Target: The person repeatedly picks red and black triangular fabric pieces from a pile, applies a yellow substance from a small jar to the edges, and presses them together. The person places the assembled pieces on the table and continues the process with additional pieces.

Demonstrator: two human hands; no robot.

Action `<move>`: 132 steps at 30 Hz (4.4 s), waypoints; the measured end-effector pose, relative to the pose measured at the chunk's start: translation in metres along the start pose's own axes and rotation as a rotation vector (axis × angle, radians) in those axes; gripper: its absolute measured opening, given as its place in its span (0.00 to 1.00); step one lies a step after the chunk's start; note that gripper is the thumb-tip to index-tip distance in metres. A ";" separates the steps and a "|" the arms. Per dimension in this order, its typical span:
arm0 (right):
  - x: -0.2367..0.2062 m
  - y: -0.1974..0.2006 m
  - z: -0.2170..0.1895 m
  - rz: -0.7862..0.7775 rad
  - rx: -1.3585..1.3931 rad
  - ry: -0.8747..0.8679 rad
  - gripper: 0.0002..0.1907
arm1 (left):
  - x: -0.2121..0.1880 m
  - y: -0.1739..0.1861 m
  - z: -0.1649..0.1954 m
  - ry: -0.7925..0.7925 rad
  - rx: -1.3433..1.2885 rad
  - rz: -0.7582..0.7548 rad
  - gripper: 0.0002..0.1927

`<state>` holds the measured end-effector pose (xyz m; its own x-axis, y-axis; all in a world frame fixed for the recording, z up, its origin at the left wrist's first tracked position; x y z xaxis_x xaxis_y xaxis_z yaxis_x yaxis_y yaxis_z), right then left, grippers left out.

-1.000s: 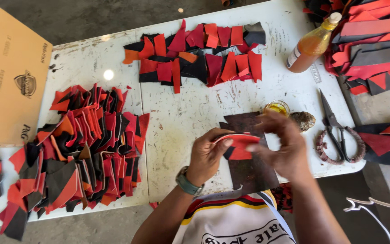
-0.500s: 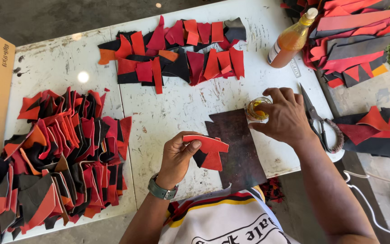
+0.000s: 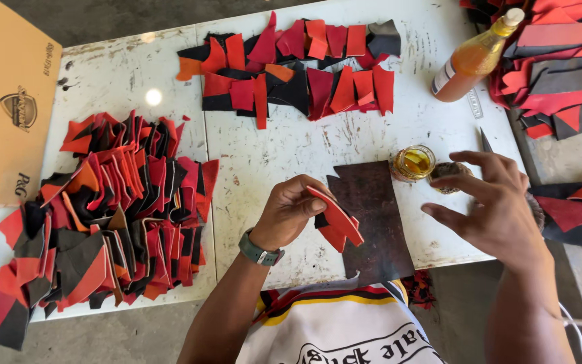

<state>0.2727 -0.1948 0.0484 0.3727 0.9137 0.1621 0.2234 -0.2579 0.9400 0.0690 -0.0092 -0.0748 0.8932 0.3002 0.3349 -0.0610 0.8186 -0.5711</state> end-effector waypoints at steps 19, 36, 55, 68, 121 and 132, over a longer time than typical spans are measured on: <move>-0.033 -0.022 -0.098 0.364 0.390 0.367 0.35 | 0.022 -0.019 0.016 -0.087 -0.013 0.011 0.13; -0.033 -0.021 -0.095 0.357 0.490 0.341 0.30 | 0.019 -0.030 0.015 -0.124 -0.139 0.024 0.13; -0.023 -0.050 -0.091 0.090 1.014 0.249 0.37 | 0.016 -0.014 0.024 -0.042 0.251 0.077 0.14; -0.020 -0.051 -0.096 0.212 0.843 0.261 0.33 | 0.009 -0.002 0.024 -0.038 0.220 0.195 0.10; 0.008 0.005 -0.115 0.159 0.082 0.440 0.28 | -0.003 -0.011 0.015 0.274 -0.057 -0.086 0.13; 0.042 -0.044 0.013 -0.115 -0.228 0.044 0.24 | -0.017 0.007 0.008 0.233 -0.041 0.014 0.12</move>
<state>0.2907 -0.1494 0.0101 0.3154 0.9472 0.0581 0.0510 -0.0781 0.9956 0.0500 -0.0045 -0.0788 0.9714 0.1865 0.1467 -0.0607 0.7931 -0.6061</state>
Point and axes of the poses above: each hand's wrist, its own x-axis towards the middle knuckle, its own y-axis out of the back of the hand, z = x × y, the point moved 6 cm from there along x, towards the middle knuckle, and after that the axes turned 7 degrees about -z, right-handed, at the moved point
